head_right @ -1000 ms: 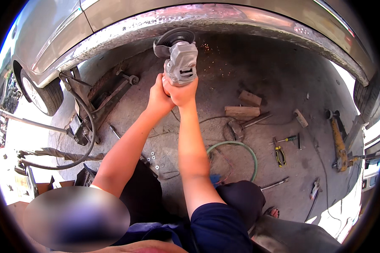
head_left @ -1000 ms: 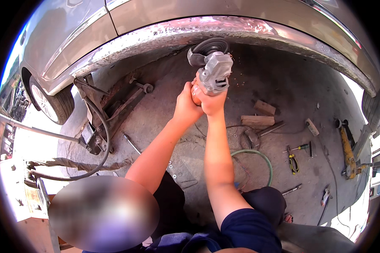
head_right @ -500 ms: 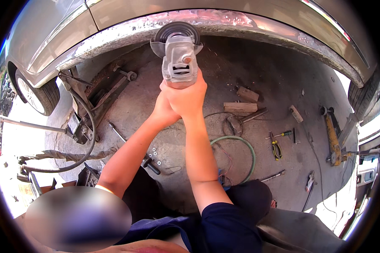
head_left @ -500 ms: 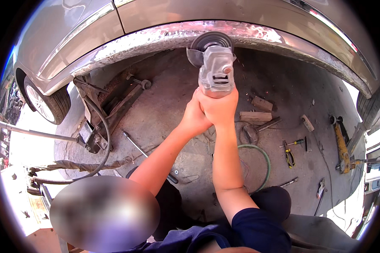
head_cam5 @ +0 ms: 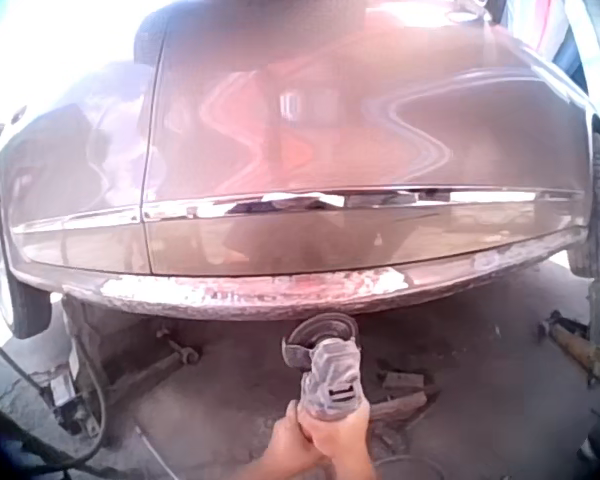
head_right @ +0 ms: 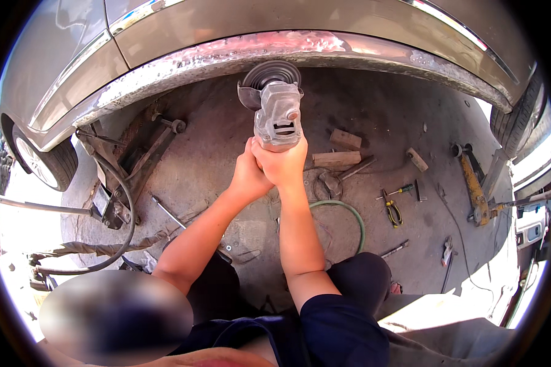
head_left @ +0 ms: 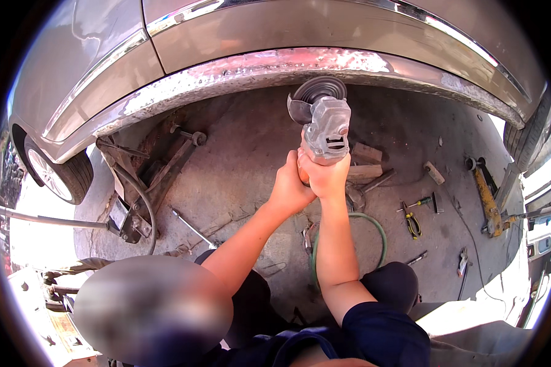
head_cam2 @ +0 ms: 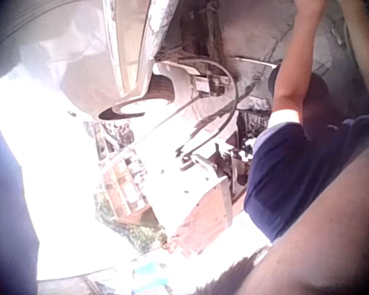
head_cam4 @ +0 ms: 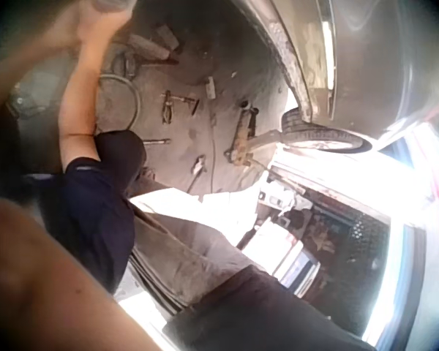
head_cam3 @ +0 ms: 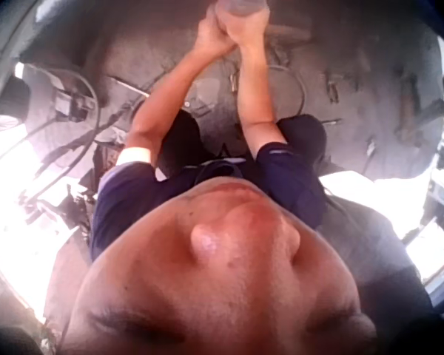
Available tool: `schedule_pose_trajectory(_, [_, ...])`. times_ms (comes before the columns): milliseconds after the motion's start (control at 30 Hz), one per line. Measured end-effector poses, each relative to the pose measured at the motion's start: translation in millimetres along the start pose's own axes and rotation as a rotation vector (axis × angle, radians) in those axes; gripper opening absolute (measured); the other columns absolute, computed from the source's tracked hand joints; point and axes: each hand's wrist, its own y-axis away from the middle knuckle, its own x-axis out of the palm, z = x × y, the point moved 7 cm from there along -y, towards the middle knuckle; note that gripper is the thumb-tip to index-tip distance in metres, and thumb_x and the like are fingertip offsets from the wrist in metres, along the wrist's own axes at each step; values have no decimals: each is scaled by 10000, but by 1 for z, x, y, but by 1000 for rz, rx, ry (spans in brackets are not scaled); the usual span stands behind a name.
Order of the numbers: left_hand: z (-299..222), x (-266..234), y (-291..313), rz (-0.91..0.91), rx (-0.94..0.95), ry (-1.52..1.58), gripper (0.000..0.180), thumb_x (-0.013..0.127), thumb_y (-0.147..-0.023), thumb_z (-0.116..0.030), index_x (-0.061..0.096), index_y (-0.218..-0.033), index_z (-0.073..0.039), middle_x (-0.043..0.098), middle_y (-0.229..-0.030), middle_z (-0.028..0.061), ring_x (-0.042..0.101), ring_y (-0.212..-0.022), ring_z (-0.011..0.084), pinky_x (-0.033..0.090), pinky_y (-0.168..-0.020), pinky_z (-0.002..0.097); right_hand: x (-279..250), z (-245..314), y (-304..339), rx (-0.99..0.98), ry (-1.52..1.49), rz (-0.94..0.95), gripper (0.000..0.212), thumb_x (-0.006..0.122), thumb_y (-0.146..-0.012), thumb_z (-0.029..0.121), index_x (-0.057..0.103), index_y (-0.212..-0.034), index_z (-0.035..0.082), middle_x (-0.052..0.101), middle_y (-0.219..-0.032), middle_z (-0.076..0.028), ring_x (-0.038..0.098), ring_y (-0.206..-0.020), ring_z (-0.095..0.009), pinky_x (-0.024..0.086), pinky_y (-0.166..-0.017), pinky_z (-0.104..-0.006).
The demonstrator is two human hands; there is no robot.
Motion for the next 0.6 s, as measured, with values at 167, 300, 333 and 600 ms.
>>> schedule_pose_trajectory(167, [7,-11,-8,-178,221,-3,666,868,-746,-257,604,-1321,-49,683,-1245,171,675,-1177,356,527,-963,434,28,15,-10,-65,184,93,626,880,-625,135,642,-1185,-13,757,-993,-115,737,-914,-190,569,-851,-356])
schedule_pose_trajectory(300, [2,-7,-12,-50,208,-39,704,873,-744,-230,554,-1343,-43,697,-1225,159,696,-1147,336,531,-960,415,22,23,-14,9,226,39,618,875,-641,118,635,-1192,-28,759,-1008,-130,741,-914,-207,574,-862,-359])
schedule_pose_trajectory(333, [-6,1,-8,-46,114,-16,709,874,-743,-222,542,-1339,-32,698,-1218,162,701,-1140,336,532,-955,410,8,22,-14,123,148,-11,600,868,-655,101,633,-1189,-38,758,-1020,-133,740,-918,-207,576,-867,-357])
schedule_pose_trajectory(600, [-5,0,-9,-97,170,-14,690,883,-740,-231,452,-1228,-1,712,-1054,212,724,-1059,378,556,-866,413,12,12,-12,16,190,30,527,849,-663,84,641,-1132,-41,754,-994,-113,726,-921,-175,570,-857,-337])
